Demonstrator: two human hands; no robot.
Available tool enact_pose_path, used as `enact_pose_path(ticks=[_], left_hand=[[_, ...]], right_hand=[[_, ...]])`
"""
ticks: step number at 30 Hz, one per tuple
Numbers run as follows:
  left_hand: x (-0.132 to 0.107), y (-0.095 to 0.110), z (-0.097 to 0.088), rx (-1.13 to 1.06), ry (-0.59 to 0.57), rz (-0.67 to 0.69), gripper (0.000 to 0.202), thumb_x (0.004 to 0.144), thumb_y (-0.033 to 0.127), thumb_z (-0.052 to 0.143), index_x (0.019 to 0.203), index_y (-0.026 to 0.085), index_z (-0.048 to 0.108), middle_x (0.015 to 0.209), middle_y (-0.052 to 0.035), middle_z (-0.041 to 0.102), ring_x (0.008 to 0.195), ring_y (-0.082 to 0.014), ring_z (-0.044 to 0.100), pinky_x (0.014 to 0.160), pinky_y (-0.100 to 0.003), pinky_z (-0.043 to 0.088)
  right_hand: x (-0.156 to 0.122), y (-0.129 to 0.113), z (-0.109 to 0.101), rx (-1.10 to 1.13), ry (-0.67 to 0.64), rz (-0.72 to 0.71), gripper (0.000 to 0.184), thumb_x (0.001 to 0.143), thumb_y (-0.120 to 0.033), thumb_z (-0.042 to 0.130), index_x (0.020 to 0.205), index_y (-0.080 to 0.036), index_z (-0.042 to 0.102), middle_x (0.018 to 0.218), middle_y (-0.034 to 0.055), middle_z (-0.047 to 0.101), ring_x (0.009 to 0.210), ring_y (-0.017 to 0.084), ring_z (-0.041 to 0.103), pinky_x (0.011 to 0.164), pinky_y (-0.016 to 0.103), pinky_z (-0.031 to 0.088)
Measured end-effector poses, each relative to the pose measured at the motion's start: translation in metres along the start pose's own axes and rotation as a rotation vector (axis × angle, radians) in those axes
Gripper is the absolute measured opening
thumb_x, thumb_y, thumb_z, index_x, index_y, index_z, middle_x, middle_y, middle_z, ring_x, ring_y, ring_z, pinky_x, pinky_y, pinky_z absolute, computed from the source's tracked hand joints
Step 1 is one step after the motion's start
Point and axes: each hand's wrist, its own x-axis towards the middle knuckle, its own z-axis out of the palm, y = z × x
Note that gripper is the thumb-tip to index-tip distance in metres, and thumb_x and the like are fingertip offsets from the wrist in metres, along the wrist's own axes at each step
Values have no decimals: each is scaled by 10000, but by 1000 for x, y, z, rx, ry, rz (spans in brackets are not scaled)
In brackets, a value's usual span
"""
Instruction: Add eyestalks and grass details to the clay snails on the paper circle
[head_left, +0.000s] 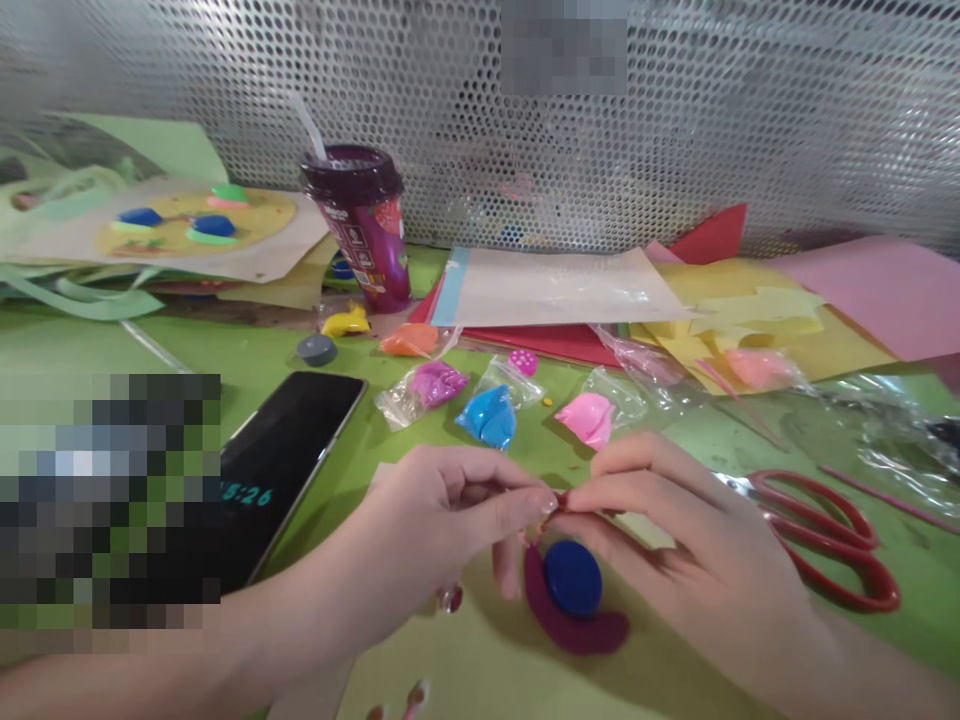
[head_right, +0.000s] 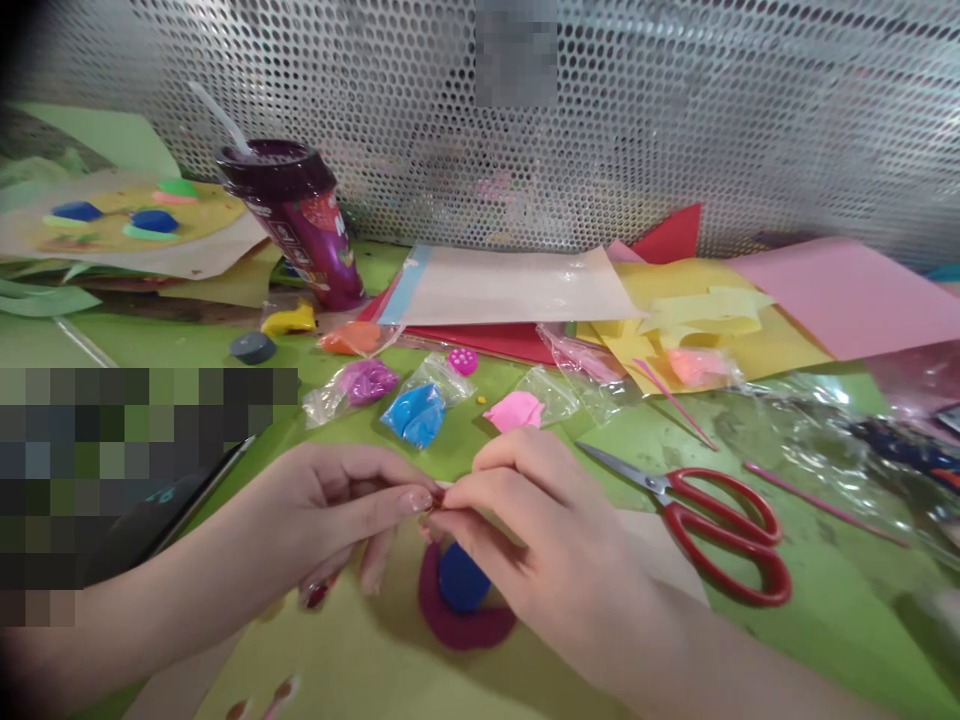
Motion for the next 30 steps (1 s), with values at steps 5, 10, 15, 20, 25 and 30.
enact_pose_path(ticks=[5, 10, 15, 20, 25, 30], left_hand=[[-1, -2, -1, -6, 17, -8, 306, 750, 509, 584, 818, 219, 657, 459, 70, 547, 342, -30, 329, 326, -98, 337], [2, -5, -1, 32, 32, -21, 362, 740, 560, 565, 841, 225, 657, 443, 67, 553, 313, -28, 328, 320, -107, 322], [7, -8, -1, 47, 20, -13, 406, 723, 594, 557, 825, 212, 649, 452, 56, 566, 299, -29, 338, 309, -116, 305], [4, 1, 2, 67, 44, -59, 344, 749, 525, 551, 815, 203, 652, 474, 47, 576, 290, -20, 313, 316, -127, 287], [3, 7, 3, 59, 70, -157, 329, 725, 498, 555, 813, 197, 652, 448, 41, 560, 279, -29, 303, 317, -148, 275], [2, 10, 7, 41, 101, -191, 357, 654, 520, 572, 760, 191, 659, 403, 47, 525, 266, -20, 276, 310, -141, 247]], right_hand=[[1, -1, 0, 92, 1, -6, 53, 839, -164, 555, 856, -212, 570, 849, 9, 542, 766, 113, 551, 651, 227, 485], [14, -1, -18, -112, 93, -104, 98, 829, -156, 561, 892, -226, 587, 878, 23, 571, 777, 127, 564, 679, 246, 486], [19, 11, -41, -338, 169, -17, 69, 830, -236, 581, 762, -230, 593, 827, 20, 558, 748, 140, 553, 686, 273, 468], [-6, 39, -31, -402, -75, -32, 152, 879, -211, 494, 815, -203, 632, 813, 30, 565, 737, 152, 531, 663, 308, 445], [-19, 51, -21, -618, -52, -115, 219, 902, -174, 425, 869, -160, 641, 801, 53, 573, 737, 170, 493, 657, 331, 408], [-24, 51, -22, -663, -88, -151, 197, 867, -143, 461, 962, -135, 633, 809, 66, 569, 726, 182, 474, 630, 332, 391]])
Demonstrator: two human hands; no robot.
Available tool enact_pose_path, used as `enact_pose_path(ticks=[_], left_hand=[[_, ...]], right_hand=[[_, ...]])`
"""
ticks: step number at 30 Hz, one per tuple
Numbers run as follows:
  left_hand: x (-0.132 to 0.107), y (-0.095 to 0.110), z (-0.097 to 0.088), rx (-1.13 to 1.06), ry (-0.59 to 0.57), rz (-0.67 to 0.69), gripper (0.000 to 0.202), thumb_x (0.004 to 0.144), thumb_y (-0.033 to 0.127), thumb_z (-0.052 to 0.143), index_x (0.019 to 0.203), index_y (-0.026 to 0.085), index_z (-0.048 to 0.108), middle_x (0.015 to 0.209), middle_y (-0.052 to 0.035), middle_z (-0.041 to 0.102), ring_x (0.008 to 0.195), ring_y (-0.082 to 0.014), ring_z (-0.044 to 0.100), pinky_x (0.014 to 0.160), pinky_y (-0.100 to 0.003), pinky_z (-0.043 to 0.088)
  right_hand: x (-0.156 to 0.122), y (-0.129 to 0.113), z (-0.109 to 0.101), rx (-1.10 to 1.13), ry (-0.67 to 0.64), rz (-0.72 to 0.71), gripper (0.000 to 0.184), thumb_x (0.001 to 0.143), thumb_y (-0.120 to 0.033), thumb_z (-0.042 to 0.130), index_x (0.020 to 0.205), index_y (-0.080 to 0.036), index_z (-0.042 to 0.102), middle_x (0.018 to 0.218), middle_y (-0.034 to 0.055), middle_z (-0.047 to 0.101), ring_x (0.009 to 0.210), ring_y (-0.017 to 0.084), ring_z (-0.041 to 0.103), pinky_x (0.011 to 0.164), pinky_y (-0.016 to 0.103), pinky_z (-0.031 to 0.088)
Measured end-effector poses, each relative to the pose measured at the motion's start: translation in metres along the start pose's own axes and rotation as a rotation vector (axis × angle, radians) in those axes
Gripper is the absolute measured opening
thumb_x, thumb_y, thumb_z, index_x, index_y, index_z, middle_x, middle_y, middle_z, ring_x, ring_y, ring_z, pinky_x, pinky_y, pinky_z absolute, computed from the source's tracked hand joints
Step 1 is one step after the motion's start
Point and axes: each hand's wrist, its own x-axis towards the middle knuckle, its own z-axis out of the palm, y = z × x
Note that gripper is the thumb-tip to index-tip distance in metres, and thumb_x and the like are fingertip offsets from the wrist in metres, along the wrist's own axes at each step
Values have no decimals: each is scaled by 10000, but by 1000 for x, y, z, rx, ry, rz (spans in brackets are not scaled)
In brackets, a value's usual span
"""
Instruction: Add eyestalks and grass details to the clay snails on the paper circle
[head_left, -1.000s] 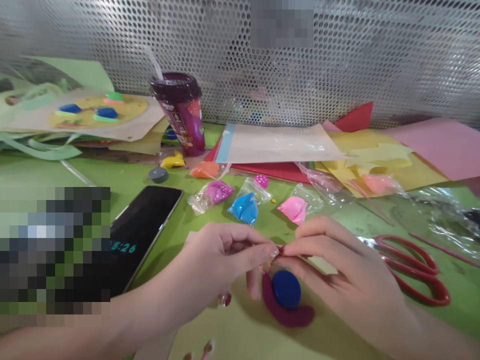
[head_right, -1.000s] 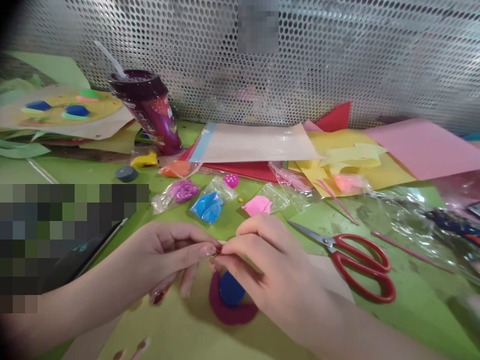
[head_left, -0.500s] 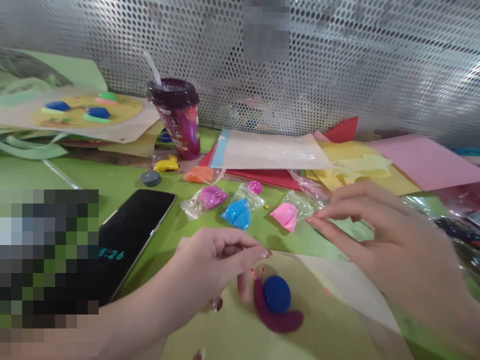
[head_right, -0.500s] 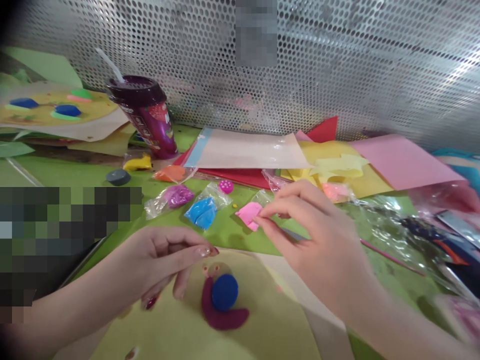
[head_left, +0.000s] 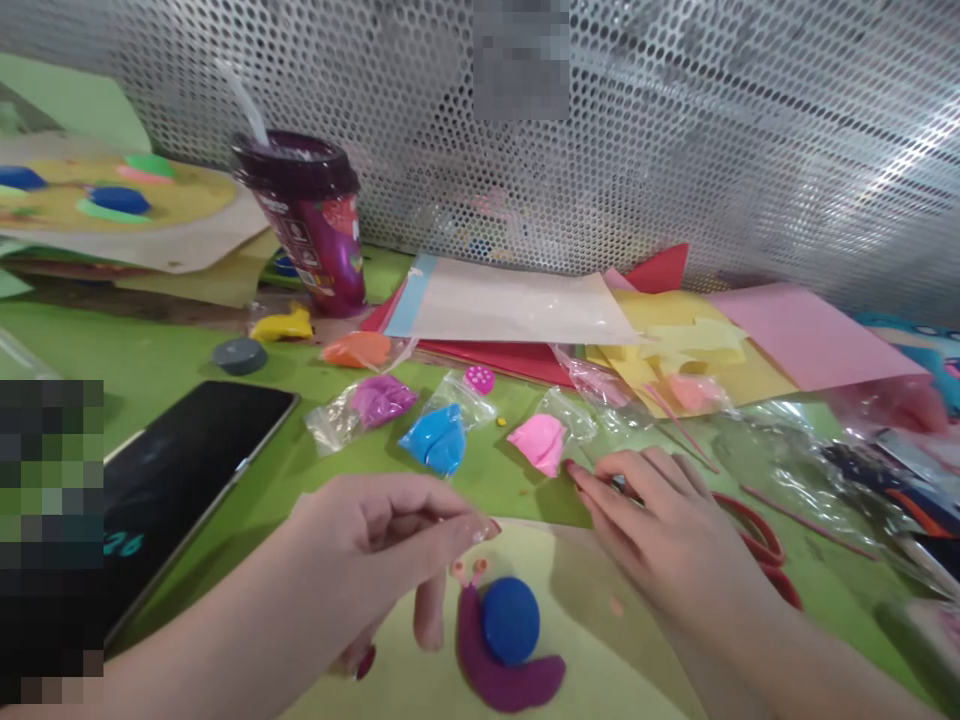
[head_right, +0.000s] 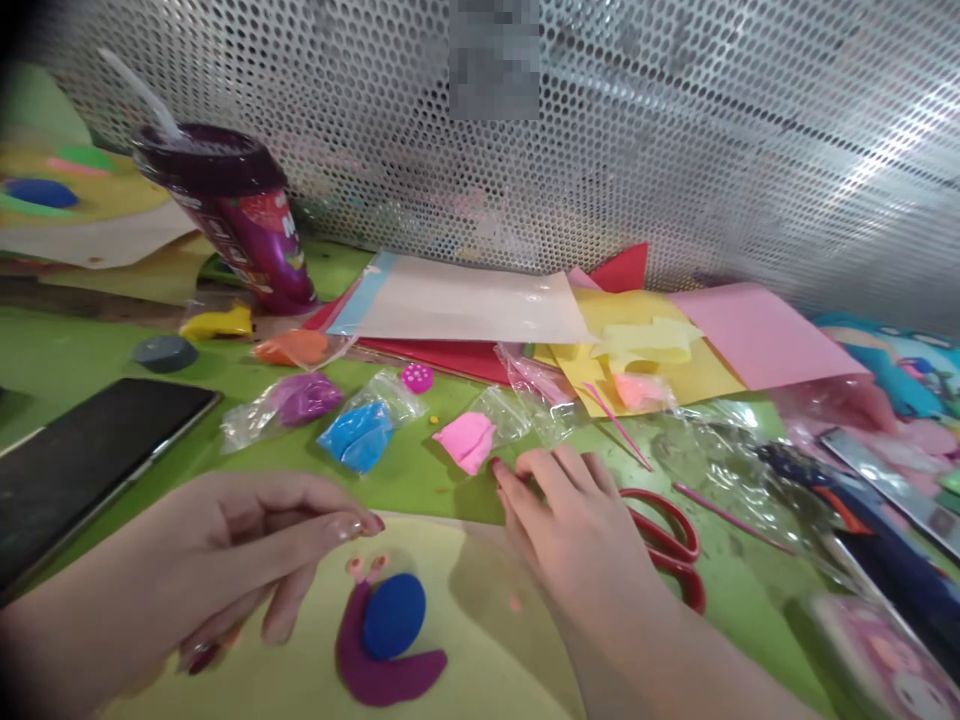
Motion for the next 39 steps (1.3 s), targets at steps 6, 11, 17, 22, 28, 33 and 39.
enact_pose_path(ticks=[6, 11, 17, 22, 28, 33, 39], left_hand=[[1, -1, 0, -10, 0, -39, 392, 608, 554, 556, 743, 199, 654, 387, 62, 516, 264, -16, 267, 297, -127, 235], [0, 0, 1, -24, 8, -39, 380, 613, 543, 558, 729, 193, 653, 389, 61, 519, 273, -9, 259, 306, -119, 223], [-3, 4, 2, -14, 26, -29, 374, 640, 541, 559, 716, 189, 660, 396, 58, 511, 288, -8, 254, 315, -117, 228], [-2, 3, 1, -15, 12, -24, 360, 655, 528, 558, 714, 187, 660, 389, 60, 506, 278, -7, 255, 309, -116, 237], [-4, 5, 1, -26, 8, -26, 346, 660, 511, 563, 729, 186, 660, 396, 61, 514, 282, -4, 249, 313, -111, 245], [-3, 4, 1, -15, 8, -20, 324, 693, 496, 563, 725, 191, 670, 403, 58, 519, 294, -9, 263, 318, -108, 246], [-4, 4, 1, -22, 11, -34, 320, 681, 497, 584, 723, 194, 678, 406, 57, 514, 302, -17, 268, 317, -114, 250]], right_hand=[[-4, -2, -1, 73, 11, 36, 205, 845, -124, 498, 1012, -128, 617, 830, 70, 559, 741, 182, 468, 639, 338, 388], [-4, 1, -8, 204, 25, 55, 248, 795, -112, 499, 1003, -135, 630, 813, 69, 521, 730, 176, 453, 664, 361, 372], [-5, 6, -10, 261, -1, 10, 262, 780, -89, 489, 981, -161, 641, 798, 60, 524, 732, 182, 440, 679, 378, 349], [-4, 7, -10, 244, -32, -15, 265, 790, -90, 492, 1008, -148, 630, 827, 71, 546, 754, 192, 444, 683, 382, 358], [0, 3, -15, 318, 58, 29, 184, 804, -83, 465, 876, -140, 625, 769, 58, 529, 698, 162, 468, 630, 343, 398], [6, -2, -24, 413, 63, 173, 241, 854, -95, 424, 691, -144, 595, 681, 28, 481, 587, 98, 478, 538, 251, 420], [2, 2, -21, 310, -53, 46, 240, 824, -96, 443, 977, -147, 620, 692, 29, 493, 639, 139, 468, 578, 317, 412]])
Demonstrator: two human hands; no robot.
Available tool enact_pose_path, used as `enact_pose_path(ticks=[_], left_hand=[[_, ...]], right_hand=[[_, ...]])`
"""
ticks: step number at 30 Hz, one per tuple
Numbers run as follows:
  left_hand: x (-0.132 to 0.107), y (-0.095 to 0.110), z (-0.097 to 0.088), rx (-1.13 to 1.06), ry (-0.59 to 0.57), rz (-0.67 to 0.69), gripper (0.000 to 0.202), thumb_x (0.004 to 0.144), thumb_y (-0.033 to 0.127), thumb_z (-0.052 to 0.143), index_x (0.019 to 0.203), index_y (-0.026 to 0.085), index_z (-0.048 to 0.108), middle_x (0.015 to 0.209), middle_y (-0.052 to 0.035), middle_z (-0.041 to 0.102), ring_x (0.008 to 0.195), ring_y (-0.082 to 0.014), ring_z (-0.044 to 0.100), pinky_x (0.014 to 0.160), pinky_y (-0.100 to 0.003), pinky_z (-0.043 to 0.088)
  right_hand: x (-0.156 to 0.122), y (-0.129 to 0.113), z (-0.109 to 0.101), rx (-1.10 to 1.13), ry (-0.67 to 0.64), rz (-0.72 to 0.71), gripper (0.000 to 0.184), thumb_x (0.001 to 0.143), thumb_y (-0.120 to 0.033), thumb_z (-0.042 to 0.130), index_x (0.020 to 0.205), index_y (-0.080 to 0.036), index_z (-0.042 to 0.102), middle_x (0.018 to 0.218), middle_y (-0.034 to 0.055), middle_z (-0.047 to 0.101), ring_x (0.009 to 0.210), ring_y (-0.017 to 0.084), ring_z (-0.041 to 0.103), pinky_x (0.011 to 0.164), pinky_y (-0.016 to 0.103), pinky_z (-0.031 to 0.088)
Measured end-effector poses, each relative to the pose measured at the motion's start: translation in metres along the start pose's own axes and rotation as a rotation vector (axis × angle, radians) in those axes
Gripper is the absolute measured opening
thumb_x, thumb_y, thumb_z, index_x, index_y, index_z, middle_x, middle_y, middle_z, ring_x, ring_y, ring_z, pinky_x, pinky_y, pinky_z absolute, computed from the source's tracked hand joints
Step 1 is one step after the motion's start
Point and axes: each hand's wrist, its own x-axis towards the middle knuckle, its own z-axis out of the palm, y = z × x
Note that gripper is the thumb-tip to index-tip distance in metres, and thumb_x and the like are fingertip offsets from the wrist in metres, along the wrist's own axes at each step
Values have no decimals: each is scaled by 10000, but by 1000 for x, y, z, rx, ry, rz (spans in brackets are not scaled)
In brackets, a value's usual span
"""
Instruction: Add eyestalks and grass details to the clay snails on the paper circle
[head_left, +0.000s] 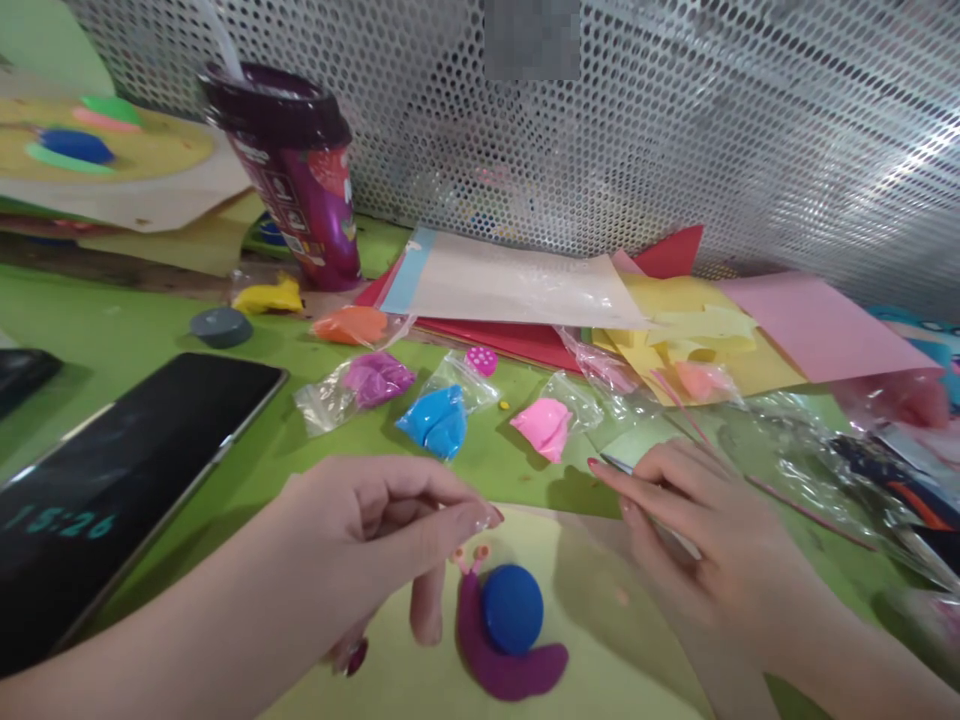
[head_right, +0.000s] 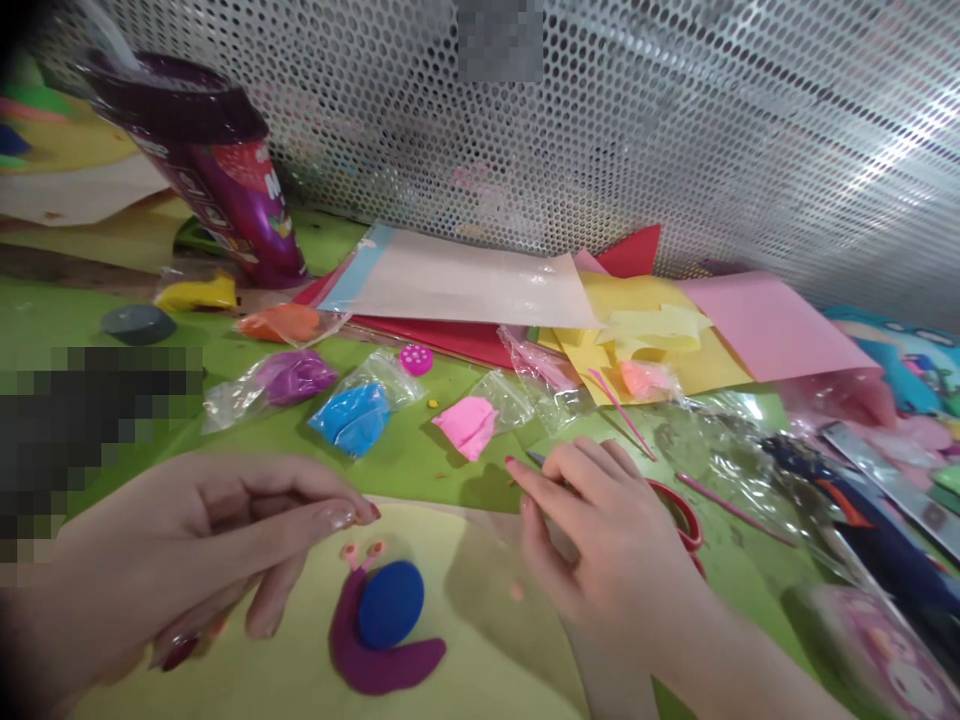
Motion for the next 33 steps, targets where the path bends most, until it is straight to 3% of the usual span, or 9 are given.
enact_pose_path(ticks=[4, 10, 19, 24, 33], left_hand=[[0, 1, -1, -15, -13, 6, 314, 687, 491, 585, 724, 195, 683, 410, 52, 513, 312, -22, 279, 320, -112, 261], [-1, 2, -2, 20, -1, 22, 280, 716, 457, 596, 751, 196, 691, 416, 40, 537, 303, -22, 301, 318, -108, 291], [-1, 3, -1, -1, -16, 14, 291, 728, 457, 568, 733, 190, 683, 410, 57, 521, 305, -15, 287, 313, -96, 261], [0, 2, -2, -17, -29, 1, 311, 708, 481, 580, 750, 193, 687, 411, 56, 522, 306, -17, 288, 314, -101, 268], [5, -4, -2, 10, -44, -17, 358, 681, 543, 583, 760, 209, 685, 410, 58, 526, 286, -22, 286, 296, -111, 258]], right_hand=[[-4, 2, 2, -34, -11, -45, 236, 813, -96, 433, 910, -142, 643, 655, 23, 488, 625, 147, 436, 647, 376, 395], [-4, 1, 1, -123, -28, -130, 214, 800, -92, 456, 923, -126, 628, 671, 40, 519, 640, 163, 441, 602, 362, 370], [3, -3, -8, 71, 26, 21, 193, 841, -88, 439, 876, -170, 609, 651, 13, 481, 581, 115, 461, 532, 280, 396], [-1, 14, -7, -94, -95, -108, 160, 846, -139, 515, 965, -176, 615, 724, 24, 526, 670, 144, 460, 619, 321, 395], [-1, 19, -1, -98, -120, -190, 94, 871, -126, 505, 846, -161, 589, 692, 13, 512, 670, 138, 421, 614, 314, 326]])
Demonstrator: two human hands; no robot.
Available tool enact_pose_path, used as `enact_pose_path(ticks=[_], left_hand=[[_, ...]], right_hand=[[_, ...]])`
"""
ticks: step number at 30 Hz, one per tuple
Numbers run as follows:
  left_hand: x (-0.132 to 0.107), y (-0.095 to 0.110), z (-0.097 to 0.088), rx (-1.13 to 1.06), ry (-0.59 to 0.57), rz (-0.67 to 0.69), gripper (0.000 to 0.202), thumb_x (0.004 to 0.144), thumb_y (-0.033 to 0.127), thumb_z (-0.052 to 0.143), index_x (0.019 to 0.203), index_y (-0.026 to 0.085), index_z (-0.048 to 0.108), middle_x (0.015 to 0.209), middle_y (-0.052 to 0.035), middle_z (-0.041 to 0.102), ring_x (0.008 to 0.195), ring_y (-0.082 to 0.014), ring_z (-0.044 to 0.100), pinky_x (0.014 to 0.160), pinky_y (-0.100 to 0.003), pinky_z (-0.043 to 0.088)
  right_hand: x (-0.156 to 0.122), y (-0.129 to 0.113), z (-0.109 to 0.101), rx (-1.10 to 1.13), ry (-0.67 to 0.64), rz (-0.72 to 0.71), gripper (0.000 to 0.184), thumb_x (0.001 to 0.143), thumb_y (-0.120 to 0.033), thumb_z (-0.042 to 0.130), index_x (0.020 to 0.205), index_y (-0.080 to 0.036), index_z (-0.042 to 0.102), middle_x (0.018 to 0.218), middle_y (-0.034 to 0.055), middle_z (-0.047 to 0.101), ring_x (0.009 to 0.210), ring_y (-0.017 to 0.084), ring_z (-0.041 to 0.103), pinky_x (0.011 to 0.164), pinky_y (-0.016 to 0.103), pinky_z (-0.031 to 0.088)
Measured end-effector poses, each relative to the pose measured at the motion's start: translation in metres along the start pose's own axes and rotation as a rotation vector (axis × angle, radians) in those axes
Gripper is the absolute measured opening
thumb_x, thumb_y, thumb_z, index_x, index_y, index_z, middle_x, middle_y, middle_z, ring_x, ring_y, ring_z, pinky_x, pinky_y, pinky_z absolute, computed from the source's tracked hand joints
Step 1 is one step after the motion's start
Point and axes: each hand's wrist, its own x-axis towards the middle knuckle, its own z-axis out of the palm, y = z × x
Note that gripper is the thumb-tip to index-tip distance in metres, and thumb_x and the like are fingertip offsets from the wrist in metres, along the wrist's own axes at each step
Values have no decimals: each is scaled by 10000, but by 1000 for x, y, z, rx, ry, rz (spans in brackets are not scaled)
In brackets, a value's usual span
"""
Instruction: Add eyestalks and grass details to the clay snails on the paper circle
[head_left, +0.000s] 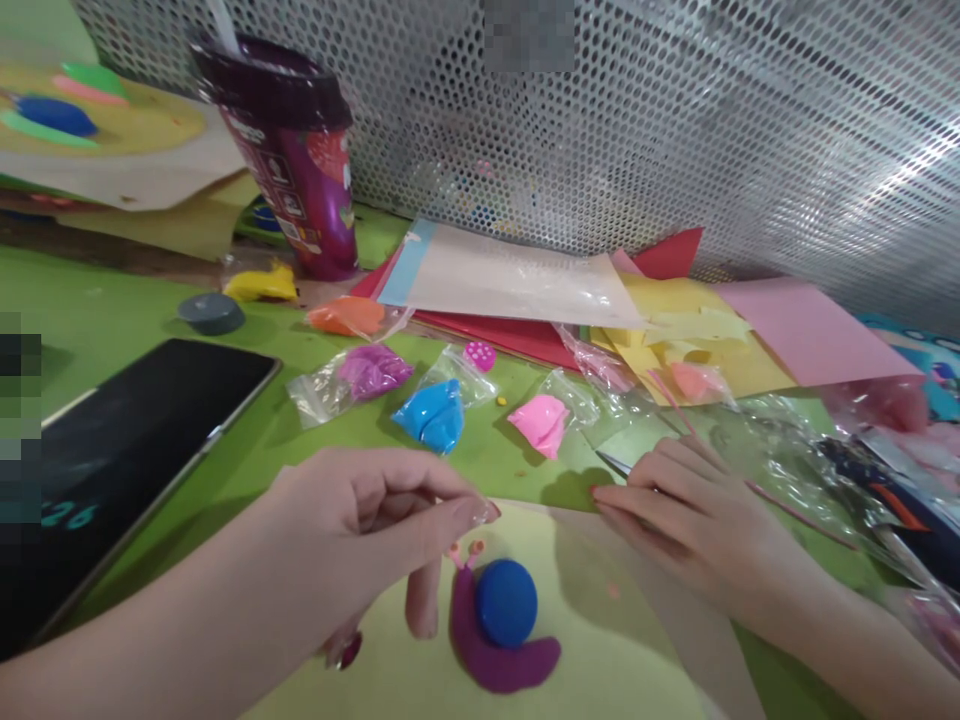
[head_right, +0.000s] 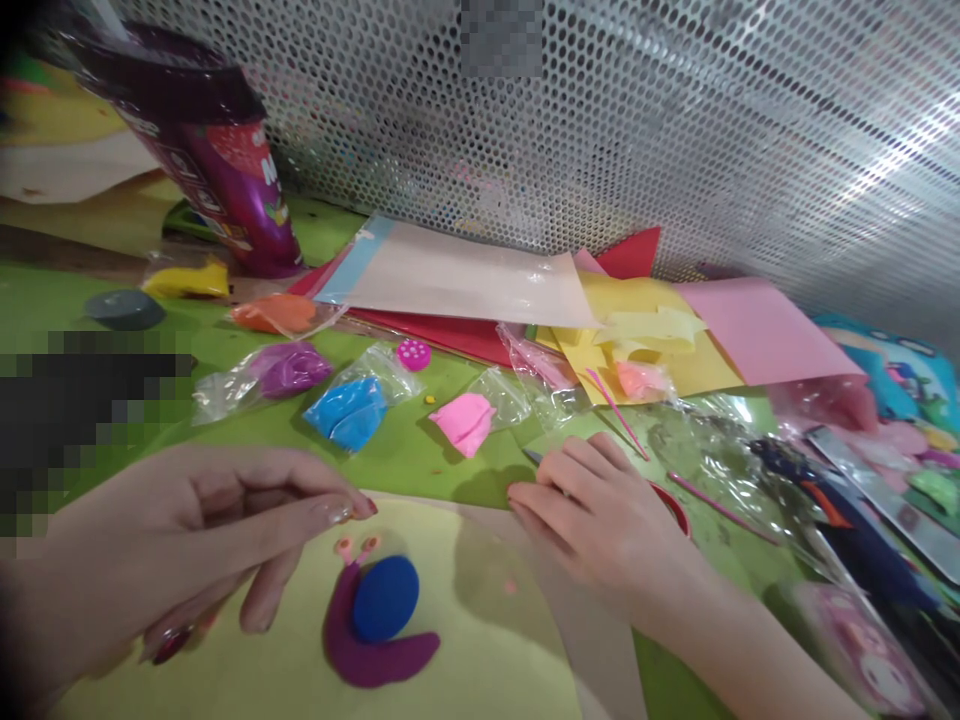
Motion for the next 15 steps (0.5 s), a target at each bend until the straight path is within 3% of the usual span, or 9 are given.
enact_pose_path(ticks=[6, 15], left_hand=[[-9, 10, 0, 8, 21, 15, 261, 744, 442, 574, 751, 208, 688, 427, 63, 528, 327, -18, 308, 329, -92, 277], [0, 3, -2, 13, -30, 0, 307, 711, 502, 588, 762, 214, 682, 435, 52, 528, 299, -22, 293, 306, -111, 282]], right_hand=[[0, -2, 0, 43, 18, 14, 87, 868, -122, 508, 871, -168, 581, 713, 15, 517, 678, 138, 429, 627, 315, 336], [9, -7, 8, -87, 124, 131, 140, 884, -155, 479, 838, -157, 612, 699, 23, 538, 668, 146, 468, 636, 314, 385]])
